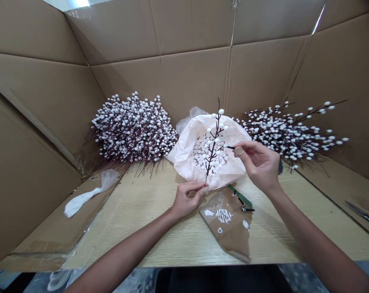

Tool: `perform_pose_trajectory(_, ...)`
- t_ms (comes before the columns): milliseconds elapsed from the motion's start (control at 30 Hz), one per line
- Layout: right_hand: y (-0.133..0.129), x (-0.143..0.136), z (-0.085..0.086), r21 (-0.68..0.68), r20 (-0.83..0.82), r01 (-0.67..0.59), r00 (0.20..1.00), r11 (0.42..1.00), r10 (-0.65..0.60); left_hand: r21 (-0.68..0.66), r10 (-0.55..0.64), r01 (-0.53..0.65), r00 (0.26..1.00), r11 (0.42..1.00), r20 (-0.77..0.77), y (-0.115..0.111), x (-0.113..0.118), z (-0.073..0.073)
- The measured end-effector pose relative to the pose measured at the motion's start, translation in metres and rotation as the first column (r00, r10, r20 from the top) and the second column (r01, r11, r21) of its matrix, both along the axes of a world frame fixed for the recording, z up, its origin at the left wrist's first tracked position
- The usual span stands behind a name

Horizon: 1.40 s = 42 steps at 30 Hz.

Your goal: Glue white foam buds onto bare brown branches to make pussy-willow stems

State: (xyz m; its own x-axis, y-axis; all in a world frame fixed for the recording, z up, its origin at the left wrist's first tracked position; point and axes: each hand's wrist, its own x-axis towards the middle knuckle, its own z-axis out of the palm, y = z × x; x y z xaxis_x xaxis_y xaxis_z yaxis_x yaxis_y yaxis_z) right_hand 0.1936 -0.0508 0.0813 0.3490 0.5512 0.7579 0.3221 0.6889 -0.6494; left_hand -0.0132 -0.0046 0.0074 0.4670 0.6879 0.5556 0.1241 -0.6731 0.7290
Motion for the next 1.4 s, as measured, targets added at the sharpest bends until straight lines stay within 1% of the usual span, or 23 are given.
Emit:
perform_pose_trajectory(200,0.001,0.001,-0.001,-0.011,0.0,0.023,1.0,1.0,-0.023,0.02,-0.003,0.003,1.0,1.0,0.003,0.0,0.0,0.0)
perform_pose_trajectory(400,0.001,0.001,-0.001,-0.015,-0.003,0.022,1.0,1.0,-0.022,0.014,0.016,-0.015,1.0,1.0,-0.005,-0.001,0.0,0.004)
perform_pose_trajectory(633,-0.002,0.004,0.002,-0.046,-0.098,-0.045,0.994,0.998,0.041,-0.028,0.035,-0.035,0.999,0.999,0.005,-0.002,-0.001,0.003)
perform_pose_trajectory(767,-0.001,0.01,0.006,-0.055,-0.173,-0.161,0.974,0.985,0.149,-0.062,0.057,-0.057,0.998,0.996,-0.004,-0.003,-0.001,0.006)
perform_pose_trajectory(867,0.001,0.011,0.02,-0.043,-0.226,-0.264,0.942,0.964,0.248,-0.113,0.068,-0.068,0.998,0.991,-0.008,-0.004,-0.002,0.007)
perform_pose_trajectory(933,0.001,0.01,0.037,-0.029,-0.211,-0.314,0.93,0.949,0.301,-0.139,0.078,-0.077,0.997,0.987,-0.003,-0.004,-0.002,0.007)
perform_pose_trajectory(1000,-0.001,0.008,0.057,-0.029,-0.15,-0.342,0.93,0.939,0.334,-0.143,0.091,-0.09,0.996,0.986,0.002,-0.003,-0.002,0.005)
perform_pose_trajectory(1100,-0.002,0.004,0.085,-0.06,-0.044,-0.339,0.941,0.939,0.337,-0.143,0.103,-0.1,0.994,0.985,0.018,-0.001,-0.002,0.003)
perform_pose_trajectory(1167,-0.001,0.001,0.098,-0.057,0.004,-0.299,0.954,0.953,0.3,-0.139,0.104,-0.099,0.994,0.985,0.029,-0.001,-0.002,0.003)
perform_pose_trajectory(1267,0.003,-0.001,0.105,-0.016,0.036,-0.219,0.975,0.976,0.22,-0.121,0.104,-0.1,0.994,0.988,0.031,-0.002,-0.002,0.005)
perform_pose_trajectory(1400,0.01,-0.003,0.102,-0.033,0.043,-0.182,0.982,0.983,0.184,-0.117,0.115,-0.11,0.993,0.987,0.032,-0.003,-0.002,0.007)
